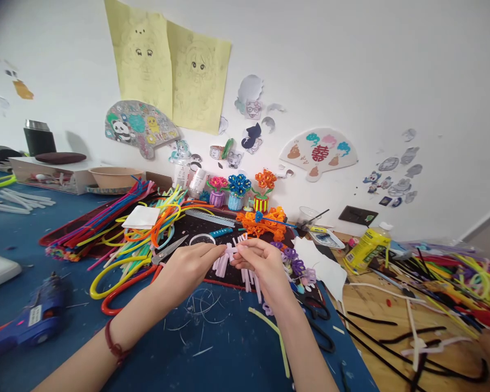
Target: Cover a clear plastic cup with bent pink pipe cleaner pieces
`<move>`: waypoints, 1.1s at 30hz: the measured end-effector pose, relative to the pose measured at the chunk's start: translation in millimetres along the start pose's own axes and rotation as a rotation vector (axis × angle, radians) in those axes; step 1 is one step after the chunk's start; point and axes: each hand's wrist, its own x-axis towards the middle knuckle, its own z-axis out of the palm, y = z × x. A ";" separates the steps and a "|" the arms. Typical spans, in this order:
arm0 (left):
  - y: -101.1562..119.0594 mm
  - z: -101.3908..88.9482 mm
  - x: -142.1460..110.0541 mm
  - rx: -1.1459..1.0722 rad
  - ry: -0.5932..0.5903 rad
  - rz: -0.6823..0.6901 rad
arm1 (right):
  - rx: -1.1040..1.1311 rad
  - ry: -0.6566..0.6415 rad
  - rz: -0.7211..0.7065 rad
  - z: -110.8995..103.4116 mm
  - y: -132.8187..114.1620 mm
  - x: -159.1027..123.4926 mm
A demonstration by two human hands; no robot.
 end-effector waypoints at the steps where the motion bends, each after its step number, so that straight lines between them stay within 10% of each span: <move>1: -0.7 0.1 0.3 0.007 0.013 -0.002 | 0.001 0.003 -0.005 -0.1 -0.1 0.0; 21: -1.4 9.4 3.6 -0.276 0.281 -0.212 | -0.107 0.018 -0.235 1.6 0.6 -0.4; 33: 1.3 -3.8 12.0 -0.574 -0.042 -0.407 | -0.358 -0.088 -0.395 1.9 6.9 -1.4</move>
